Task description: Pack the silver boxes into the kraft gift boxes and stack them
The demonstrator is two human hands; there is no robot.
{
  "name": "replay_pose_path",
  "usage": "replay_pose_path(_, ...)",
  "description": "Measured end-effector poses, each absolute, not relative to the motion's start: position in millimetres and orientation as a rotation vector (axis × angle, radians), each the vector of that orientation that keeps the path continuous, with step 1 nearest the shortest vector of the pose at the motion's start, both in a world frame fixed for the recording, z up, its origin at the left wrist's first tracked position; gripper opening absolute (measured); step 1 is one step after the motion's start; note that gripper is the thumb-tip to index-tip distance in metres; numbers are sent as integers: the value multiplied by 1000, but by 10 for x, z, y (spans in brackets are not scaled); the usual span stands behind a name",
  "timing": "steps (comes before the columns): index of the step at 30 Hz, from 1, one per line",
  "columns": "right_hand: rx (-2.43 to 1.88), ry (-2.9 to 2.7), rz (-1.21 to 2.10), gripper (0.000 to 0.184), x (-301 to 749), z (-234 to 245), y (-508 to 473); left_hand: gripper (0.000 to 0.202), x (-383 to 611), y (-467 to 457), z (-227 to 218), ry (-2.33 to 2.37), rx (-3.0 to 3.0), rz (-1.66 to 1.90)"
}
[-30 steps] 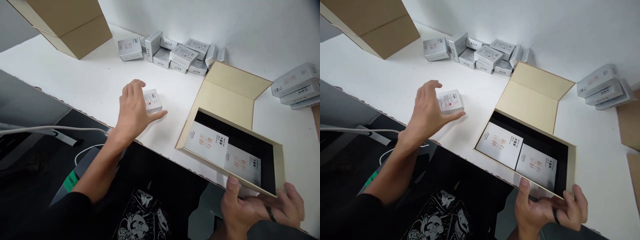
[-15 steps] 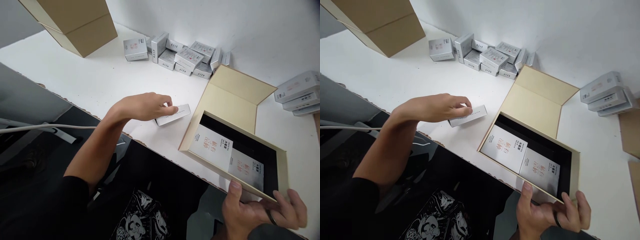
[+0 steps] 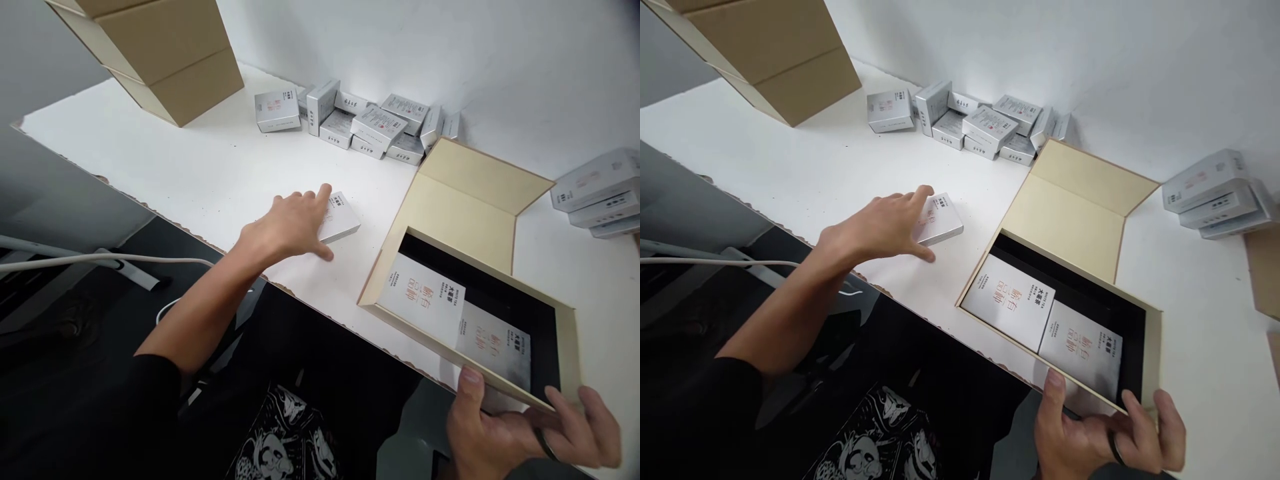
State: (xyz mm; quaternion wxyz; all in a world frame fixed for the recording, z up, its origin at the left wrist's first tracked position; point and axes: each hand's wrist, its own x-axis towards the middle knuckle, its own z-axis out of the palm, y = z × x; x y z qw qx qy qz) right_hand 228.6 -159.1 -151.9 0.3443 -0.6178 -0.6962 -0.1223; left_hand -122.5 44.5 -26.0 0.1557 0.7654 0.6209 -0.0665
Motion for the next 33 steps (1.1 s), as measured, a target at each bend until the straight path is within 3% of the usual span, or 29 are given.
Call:
replay_pose_path(6, -1637, -1567, -580, 83, 2232, -1746, -1496, 61, -1269, 421, -342, 1812, 2069, 167)
replay_pose_path(12, -1725, -1586, -519, 88, 2231, -1820, -1524, 86, -1221, 457, -583, 1280, 1795, 1103)
replay_pose_path(15, -1734, -1592, -514, 85, 2238, -1813, -1519, 99, -1196, 483, -702, 1059, 1874, 1316)
replay_pose_path(20, -1695, -1557, -623, 83, 2283, -1878, -1476, 98, -1189, 373, -820, 1215, 2019, 1603)
replay_pose_path(22, -1672, -1548, -664, 86, 2269, -1878, -1455, 97, -1188, 306, -864, 1297, 2069, 1521)
replay_pose_path(26, -1592, -1538, -614, 82, 2093, -1727, -1385, 92, -1124, 207, -756, 1401, 2239, 984)
replay_pose_path(30, -1571, -1517, -472, 73, 1864, -1527, -1298, 94, -899, 148, -274, 1207, 2355, 1099)
replay_pose_path(33, -1580, -1511, -444, 70, 1786, -1456, -1278, 82, -613, 120, 50, 981, 2490, 849)
